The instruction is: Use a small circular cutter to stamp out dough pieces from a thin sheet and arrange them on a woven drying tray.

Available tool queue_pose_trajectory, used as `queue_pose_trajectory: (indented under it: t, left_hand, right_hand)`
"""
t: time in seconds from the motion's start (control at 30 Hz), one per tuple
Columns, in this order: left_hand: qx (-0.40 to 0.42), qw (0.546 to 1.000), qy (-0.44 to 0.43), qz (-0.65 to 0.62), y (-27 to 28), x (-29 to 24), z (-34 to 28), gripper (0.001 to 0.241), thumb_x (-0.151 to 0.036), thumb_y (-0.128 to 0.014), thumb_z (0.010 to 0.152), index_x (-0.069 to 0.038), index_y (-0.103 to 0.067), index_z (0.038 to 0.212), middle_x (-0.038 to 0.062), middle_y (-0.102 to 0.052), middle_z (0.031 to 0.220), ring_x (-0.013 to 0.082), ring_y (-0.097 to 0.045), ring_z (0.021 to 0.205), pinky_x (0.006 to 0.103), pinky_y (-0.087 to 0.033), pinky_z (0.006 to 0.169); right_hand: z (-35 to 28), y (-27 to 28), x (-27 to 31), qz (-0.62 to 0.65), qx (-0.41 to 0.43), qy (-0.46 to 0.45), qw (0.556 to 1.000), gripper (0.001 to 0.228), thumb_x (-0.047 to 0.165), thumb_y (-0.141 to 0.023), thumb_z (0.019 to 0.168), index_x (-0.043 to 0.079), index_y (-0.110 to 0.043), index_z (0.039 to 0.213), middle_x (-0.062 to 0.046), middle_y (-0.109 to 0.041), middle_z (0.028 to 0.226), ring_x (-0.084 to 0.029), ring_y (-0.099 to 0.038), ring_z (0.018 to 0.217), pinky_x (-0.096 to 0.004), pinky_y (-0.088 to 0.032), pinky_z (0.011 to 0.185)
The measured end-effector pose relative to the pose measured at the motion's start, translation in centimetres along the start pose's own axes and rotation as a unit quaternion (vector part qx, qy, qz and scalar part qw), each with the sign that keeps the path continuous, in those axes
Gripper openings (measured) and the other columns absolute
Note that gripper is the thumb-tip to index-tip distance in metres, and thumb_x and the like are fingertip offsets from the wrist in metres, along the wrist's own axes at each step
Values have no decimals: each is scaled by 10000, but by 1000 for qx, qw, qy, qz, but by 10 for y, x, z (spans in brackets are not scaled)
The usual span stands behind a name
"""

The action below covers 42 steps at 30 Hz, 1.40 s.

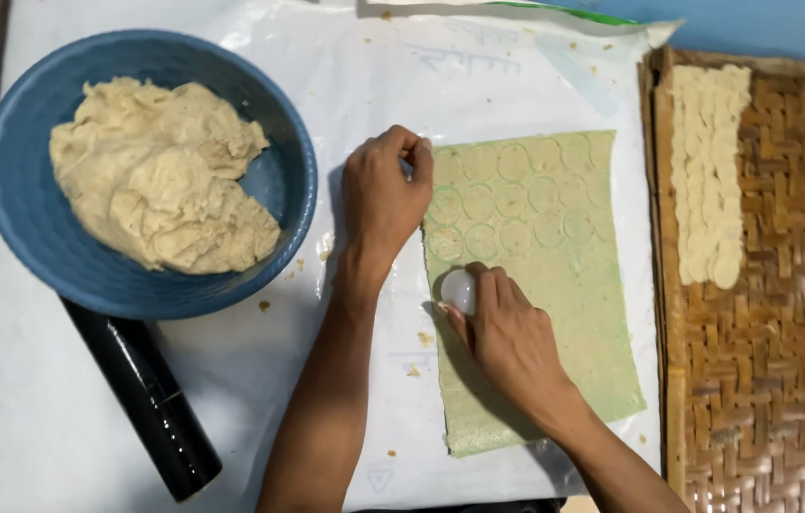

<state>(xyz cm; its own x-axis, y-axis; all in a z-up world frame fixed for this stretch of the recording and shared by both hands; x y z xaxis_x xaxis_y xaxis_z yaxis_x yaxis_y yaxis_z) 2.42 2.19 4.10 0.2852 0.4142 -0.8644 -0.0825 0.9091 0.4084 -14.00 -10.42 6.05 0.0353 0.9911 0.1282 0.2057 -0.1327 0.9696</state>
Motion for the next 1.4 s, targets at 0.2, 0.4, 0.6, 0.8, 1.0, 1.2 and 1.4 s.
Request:
queue_pose_trajectory:
  t: [0.2,0.4,0.6,0.8,1.0,1.2,1.4]
  left_hand:
    - [0,1000,-11,11,4,6,-9,153,-152,-630,908,-97,-632,765,95,-671,660,384,-692,708,483,-534,631]
    - [20,999,10,30,-3,12,-9,167,-213,-627,923,-125,-647,782,77,-681,679,374,-707,752,502,-537,647]
    - [32,998,18,43,-7,10,-12,161,-224,-637,918,-131,-652,787,69,-689,692,363,-714,778,503,-549,666]
    - [22,998,-2,55,-7,9,-16,158,-205,-649,925,-121,-651,791,92,-686,695,371,-712,786,503,-554,679]
    - [29,996,6,80,-15,9,-13,145,-155,-675,920,-48,-705,825,46,-683,650,192,-585,507,341,-467,514]
    - [40,997,32,60,-17,6,-9,182,-166,-671,940,-31,-710,823,25,-638,578,151,-515,439,314,-428,472]
    - [-22,999,32,35,-11,11,-6,197,-169,-688,944,-43,-716,795,-37,-519,504,98,-389,412,276,-322,421]
  right_hand:
    - [8,-13,10,-27,-4,6,1000,564,520,-396,1028,52,-487,1331,-73,-553,939,-327,-680,878,-517,-597,601]
    - [14,-15,20,-96,5,-13,995,589,505,-336,1081,-19,-508,1288,-81,-565,869,-331,-721,775,-490,-586,561]
    - [10,-5,14,-90,21,31,995,557,498,-364,1062,-2,-473,1283,-99,-569,896,-364,-724,820,-524,-584,589]
    - [-10,3,-2,-10,49,32,998,559,505,-363,1042,18,-457,1299,-162,-618,937,-427,-725,845,-584,-575,635]
    - [-127,-2,-29,160,200,71,964,538,495,-464,1007,45,-422,1300,-115,-727,767,-276,-724,569,-392,-606,484]
    - [-182,-67,-68,143,341,-28,929,650,733,-449,1012,175,-398,1342,-157,-761,882,-302,-784,674,-454,-638,656]
    - [-176,-60,-73,116,278,-75,951,647,635,-582,956,185,-372,1370,-156,-776,880,-312,-777,648,-429,-644,598]
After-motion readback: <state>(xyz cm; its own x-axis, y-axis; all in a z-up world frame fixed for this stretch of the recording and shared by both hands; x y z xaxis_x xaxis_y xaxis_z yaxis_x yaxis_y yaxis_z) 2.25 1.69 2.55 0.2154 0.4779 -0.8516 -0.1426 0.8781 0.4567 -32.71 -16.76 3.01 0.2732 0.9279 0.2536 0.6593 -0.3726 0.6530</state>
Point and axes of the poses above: each hand's wrist, its own z-axis towards the middle knuckle, its own y-axis out of the back of the hand, x = y × z, the point moved 2 cm from there along z, towards the middle knuckle
